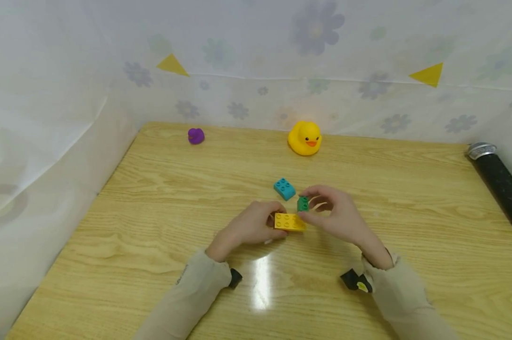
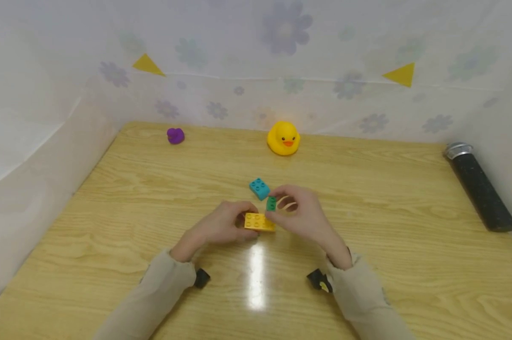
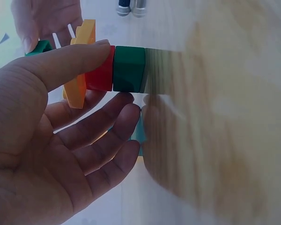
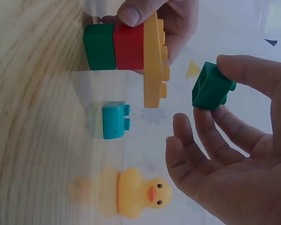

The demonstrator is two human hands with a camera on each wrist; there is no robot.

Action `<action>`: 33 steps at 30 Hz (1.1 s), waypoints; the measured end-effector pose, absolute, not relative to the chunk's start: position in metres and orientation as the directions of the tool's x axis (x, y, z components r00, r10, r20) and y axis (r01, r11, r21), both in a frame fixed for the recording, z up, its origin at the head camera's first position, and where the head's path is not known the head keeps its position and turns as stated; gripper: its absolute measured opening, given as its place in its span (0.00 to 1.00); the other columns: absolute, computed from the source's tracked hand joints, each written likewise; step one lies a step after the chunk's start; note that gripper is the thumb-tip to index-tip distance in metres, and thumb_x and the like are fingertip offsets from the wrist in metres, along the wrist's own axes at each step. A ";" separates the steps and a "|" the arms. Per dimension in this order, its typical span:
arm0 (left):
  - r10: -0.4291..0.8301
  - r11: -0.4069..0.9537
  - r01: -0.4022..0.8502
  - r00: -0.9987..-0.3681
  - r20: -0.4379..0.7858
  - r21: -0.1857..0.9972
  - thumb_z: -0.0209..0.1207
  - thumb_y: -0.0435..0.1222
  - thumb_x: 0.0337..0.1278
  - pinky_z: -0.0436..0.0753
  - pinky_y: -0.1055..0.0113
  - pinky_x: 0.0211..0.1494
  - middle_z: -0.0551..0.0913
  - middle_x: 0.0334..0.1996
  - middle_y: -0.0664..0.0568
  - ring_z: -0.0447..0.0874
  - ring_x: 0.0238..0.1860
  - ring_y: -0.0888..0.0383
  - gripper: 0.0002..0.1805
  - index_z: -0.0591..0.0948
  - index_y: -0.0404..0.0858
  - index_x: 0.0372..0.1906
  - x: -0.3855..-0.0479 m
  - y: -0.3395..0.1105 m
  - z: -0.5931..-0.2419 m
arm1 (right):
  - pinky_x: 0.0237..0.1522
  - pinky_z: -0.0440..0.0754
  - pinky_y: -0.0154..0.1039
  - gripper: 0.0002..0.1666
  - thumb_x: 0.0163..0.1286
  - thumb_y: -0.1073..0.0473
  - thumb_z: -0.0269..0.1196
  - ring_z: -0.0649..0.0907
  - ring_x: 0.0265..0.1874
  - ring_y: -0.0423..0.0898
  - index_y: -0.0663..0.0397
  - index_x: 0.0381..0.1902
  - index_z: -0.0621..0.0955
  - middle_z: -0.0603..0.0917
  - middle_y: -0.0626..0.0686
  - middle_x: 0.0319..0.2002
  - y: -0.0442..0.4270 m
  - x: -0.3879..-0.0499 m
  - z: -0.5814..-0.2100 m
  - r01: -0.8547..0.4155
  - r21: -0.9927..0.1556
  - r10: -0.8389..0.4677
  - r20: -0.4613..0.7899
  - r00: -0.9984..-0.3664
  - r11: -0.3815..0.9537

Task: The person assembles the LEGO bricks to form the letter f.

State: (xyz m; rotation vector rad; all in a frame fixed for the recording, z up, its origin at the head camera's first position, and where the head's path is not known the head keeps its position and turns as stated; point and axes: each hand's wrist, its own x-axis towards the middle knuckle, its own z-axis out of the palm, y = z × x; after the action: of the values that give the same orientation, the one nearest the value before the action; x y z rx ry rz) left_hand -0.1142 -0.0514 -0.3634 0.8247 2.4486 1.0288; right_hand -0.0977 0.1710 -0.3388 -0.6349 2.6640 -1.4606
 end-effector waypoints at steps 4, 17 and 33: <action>0.629 0.572 0.367 -0.770 -0.105 0.733 0.68 0.39 0.54 0.73 0.73 0.31 0.80 0.35 0.58 0.73 0.27 0.63 0.18 0.78 0.40 0.49 -0.114 -0.050 -0.364 | 0.41 0.81 0.51 0.21 0.57 0.63 0.71 0.81 0.39 0.49 0.58 0.49 0.81 0.83 0.51 0.42 0.167 -0.097 -0.343 -0.380 -0.799 -0.417 0.179 -0.891 0.467; 0.647 0.559 0.396 -0.758 -0.085 0.729 0.67 0.40 0.55 0.71 0.72 0.25 0.77 0.27 0.56 0.71 0.21 0.64 0.19 0.78 0.39 0.50 -0.114 -0.052 -0.365 | 0.41 0.78 0.49 0.20 0.57 0.61 0.72 0.80 0.41 0.47 0.53 0.48 0.81 0.84 0.49 0.45 0.157 -0.095 -0.355 -0.412 -0.777 -0.469 0.171 -0.866 0.477; 0.648 0.567 0.416 -0.758 -0.073 0.711 0.67 0.41 0.55 0.71 0.72 0.27 0.76 0.25 0.56 0.70 0.22 0.63 0.18 0.78 0.40 0.48 -0.114 -0.052 -0.366 | 0.40 0.78 0.46 0.19 0.55 0.63 0.73 0.81 0.39 0.48 0.56 0.46 0.82 0.84 0.52 0.44 0.150 -0.091 -0.357 -0.437 -0.741 -0.455 0.199 -0.868 0.510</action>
State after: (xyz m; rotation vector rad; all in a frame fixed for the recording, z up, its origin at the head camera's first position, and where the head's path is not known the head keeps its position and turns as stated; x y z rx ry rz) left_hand -0.1142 -0.0525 -0.3658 0.8709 2.4771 0.9984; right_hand -0.0912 0.1500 -0.3572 -0.8006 2.7113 -1.3202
